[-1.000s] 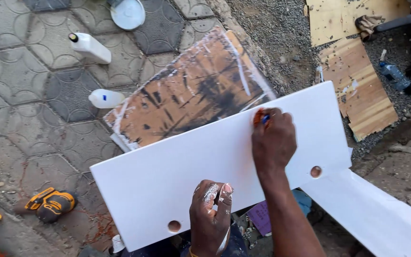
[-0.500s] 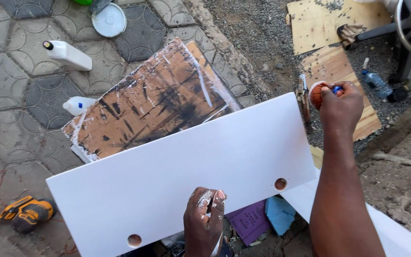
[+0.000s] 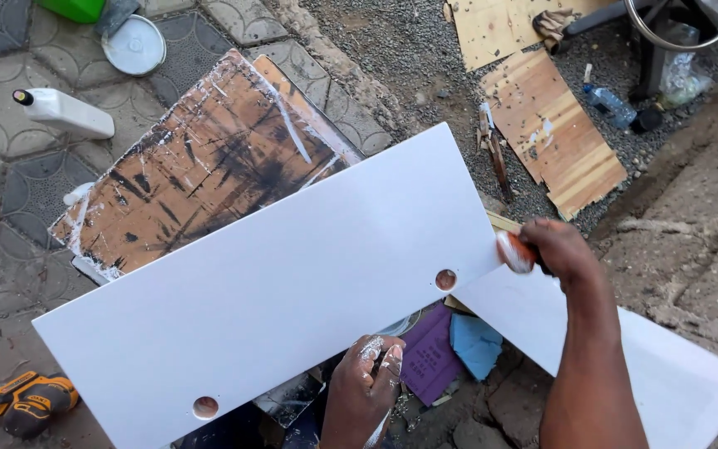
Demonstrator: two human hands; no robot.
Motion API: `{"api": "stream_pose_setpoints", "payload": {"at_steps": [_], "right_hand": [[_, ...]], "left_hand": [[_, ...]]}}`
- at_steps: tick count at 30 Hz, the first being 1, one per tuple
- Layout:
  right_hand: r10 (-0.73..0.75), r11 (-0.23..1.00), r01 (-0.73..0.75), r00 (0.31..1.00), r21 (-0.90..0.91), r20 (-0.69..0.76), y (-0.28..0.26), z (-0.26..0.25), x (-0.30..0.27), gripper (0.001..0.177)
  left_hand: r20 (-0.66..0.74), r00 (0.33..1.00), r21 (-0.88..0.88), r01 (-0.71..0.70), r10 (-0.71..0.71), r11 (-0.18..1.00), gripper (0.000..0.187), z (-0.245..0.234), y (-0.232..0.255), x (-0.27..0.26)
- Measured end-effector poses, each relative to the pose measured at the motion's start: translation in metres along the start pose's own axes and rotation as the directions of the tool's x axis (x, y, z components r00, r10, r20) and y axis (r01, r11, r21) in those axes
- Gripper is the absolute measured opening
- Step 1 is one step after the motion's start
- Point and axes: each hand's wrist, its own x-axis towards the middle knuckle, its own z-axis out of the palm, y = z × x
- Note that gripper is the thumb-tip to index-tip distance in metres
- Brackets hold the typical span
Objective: The person paints a white rectangular board with a round sponge brush, applying white paint to the surface and edges. They dip the brush into a paint bucket and continue painting, occasionally moving the board and handling other similar boards nearby.
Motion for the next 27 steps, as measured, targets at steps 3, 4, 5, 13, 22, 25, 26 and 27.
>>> {"api": "stream_pose_setpoints", "payload": {"at_steps": [3, 4, 5, 13, 22, 25, 26, 27], "right_hand": [[0.005, 1.0, -0.005, 1.0, -0.004, 0.012, 0.075, -0.003, -0.009, 0.011], [0.006, 1.0, -0.006, 1.0, 0.002, 0.009, 0.072, 0.008, -0.034, 0.011], [0.036, 0.998, -0.032, 0.997, 0.047, -0.072, 0.067, 0.019, -0.059, 0.012], [-0.072, 0.836, 0.201, 0.963, 0.51, -0.261, 0.093, 0.198, -0.223, 0.022], [-0.142, 0.434, -0.087, 0.976, 0.897, 0.163, 0.098, 0.36, -0.396, 0.036], [-0.196, 0.41, -0.137, 0.952, 0.902, 0.233, 0.116, 0.367, -0.424, 0.039], [-0.201, 0.381, -0.154, 0.949, 0.912, 0.244, 0.12, 0.364, -0.43, 0.036], [-0.206, 0.353, -0.171, 0.945, 0.92, 0.255, 0.124, 0.361, -0.434, 0.033]], "left_hand": [[0.052, 0.995, -0.057, 0.09, -0.087, 0.994, 0.024, 0.001, -0.015, -0.01], [0.054, 0.995, -0.053, 0.087, -0.084, 0.995, 0.024, 0.002, -0.03, -0.012], [0.048, 0.998, 0.044, -0.041, 0.039, 0.998, 0.023, 0.003, -0.044, -0.015], [-0.049, 0.985, 0.092, 0.167, -0.163, 0.982, 0.022, -0.042, -0.115, -0.082], [-0.058, 0.931, -0.624, 0.248, -0.36, 0.741, 0.018, -0.118, -0.25, -0.155], [0.076, 0.964, -0.872, 0.188, -0.255, 0.452, 0.022, -0.126, -0.292, -0.156], [0.078, 0.964, -0.867, 0.191, -0.255, 0.46, 0.021, -0.133, -0.285, -0.158], [0.079, 0.964, -0.862, 0.194, -0.254, 0.468, 0.021, -0.139, -0.279, -0.158]]}}
